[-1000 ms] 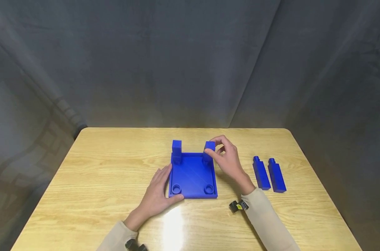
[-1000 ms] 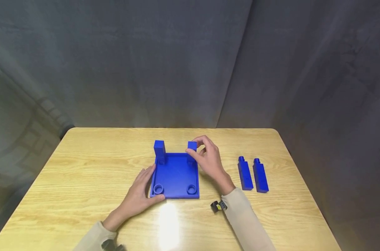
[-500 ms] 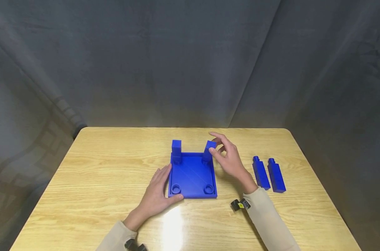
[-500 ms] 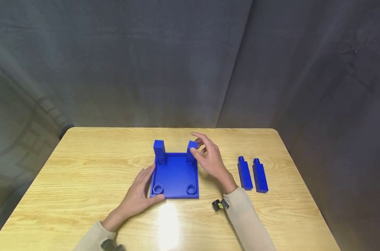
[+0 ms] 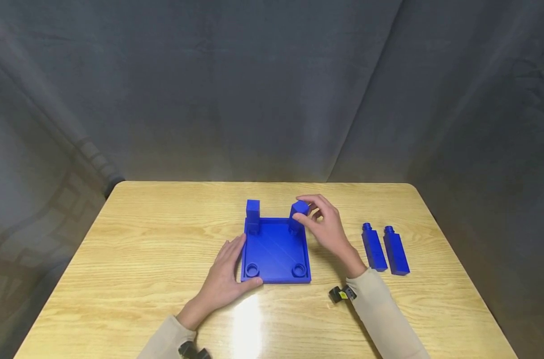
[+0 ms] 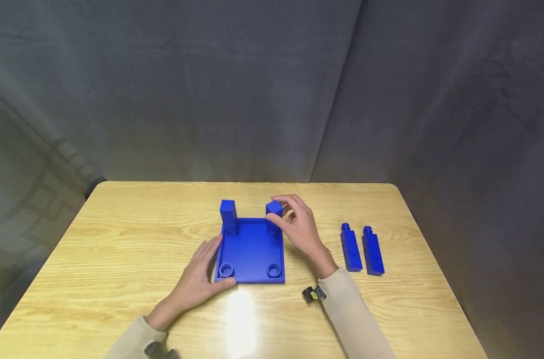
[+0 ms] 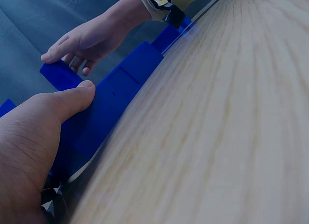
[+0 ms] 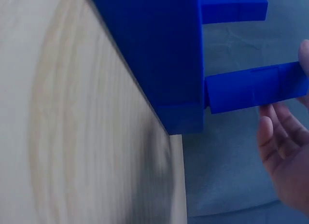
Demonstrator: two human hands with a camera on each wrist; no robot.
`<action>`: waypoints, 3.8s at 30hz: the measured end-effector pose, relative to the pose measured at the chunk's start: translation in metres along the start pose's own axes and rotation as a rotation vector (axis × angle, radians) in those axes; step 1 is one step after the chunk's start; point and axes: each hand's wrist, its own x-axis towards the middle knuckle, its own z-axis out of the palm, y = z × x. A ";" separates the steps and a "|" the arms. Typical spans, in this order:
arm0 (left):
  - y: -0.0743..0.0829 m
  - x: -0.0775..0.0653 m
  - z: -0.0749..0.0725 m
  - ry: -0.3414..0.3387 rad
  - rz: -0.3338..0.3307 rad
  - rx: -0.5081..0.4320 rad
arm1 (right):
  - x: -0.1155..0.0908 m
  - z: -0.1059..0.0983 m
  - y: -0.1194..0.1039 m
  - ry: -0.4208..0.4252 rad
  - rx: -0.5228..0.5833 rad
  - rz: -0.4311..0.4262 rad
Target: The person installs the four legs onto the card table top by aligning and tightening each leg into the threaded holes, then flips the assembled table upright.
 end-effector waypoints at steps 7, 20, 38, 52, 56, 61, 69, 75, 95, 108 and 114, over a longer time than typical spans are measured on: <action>0.000 -0.001 -0.001 -0.006 0.001 0.001 | 0.000 0.006 0.000 0.164 -0.038 -0.076; 0.000 -0.001 -0.001 0.004 0.018 -0.002 | 0.001 -0.002 -0.005 0.165 -0.089 -0.101; 0.002 -0.002 -0.002 0.005 0.026 -0.002 | 0.003 -0.012 -0.003 -0.031 -0.042 -0.065; 0.002 -0.002 -0.002 0.001 0.013 0.005 | 0.002 -0.015 -0.004 -0.063 -0.032 -0.065; 0.002 -0.003 -0.002 -0.001 0.005 -0.002 | 0.002 -0.014 -0.003 -0.050 -0.009 -0.069; 0.002 -0.002 -0.002 -0.003 0.004 -0.002 | 0.002 -0.012 -0.003 -0.024 0.005 -0.006; 0.003 0.000 -0.002 -0.010 -0.002 -0.006 | 0.001 -0.008 -0.006 -0.007 0.030 0.109; 0.002 -0.002 -0.001 -0.004 0.004 -0.003 | 0.000 -0.006 -0.005 -0.019 -0.018 0.037; 0.003 -0.003 -0.003 0.001 0.014 0.000 | -0.001 -0.010 -0.001 -0.077 -0.011 -0.063; 0.002 -0.002 -0.002 -0.004 0.007 0.003 | -0.001 -0.007 -0.007 -0.031 -0.028 0.082; 0.002 -0.002 -0.002 -0.002 0.007 0.005 | -0.003 -0.004 -0.007 0.008 -0.067 0.128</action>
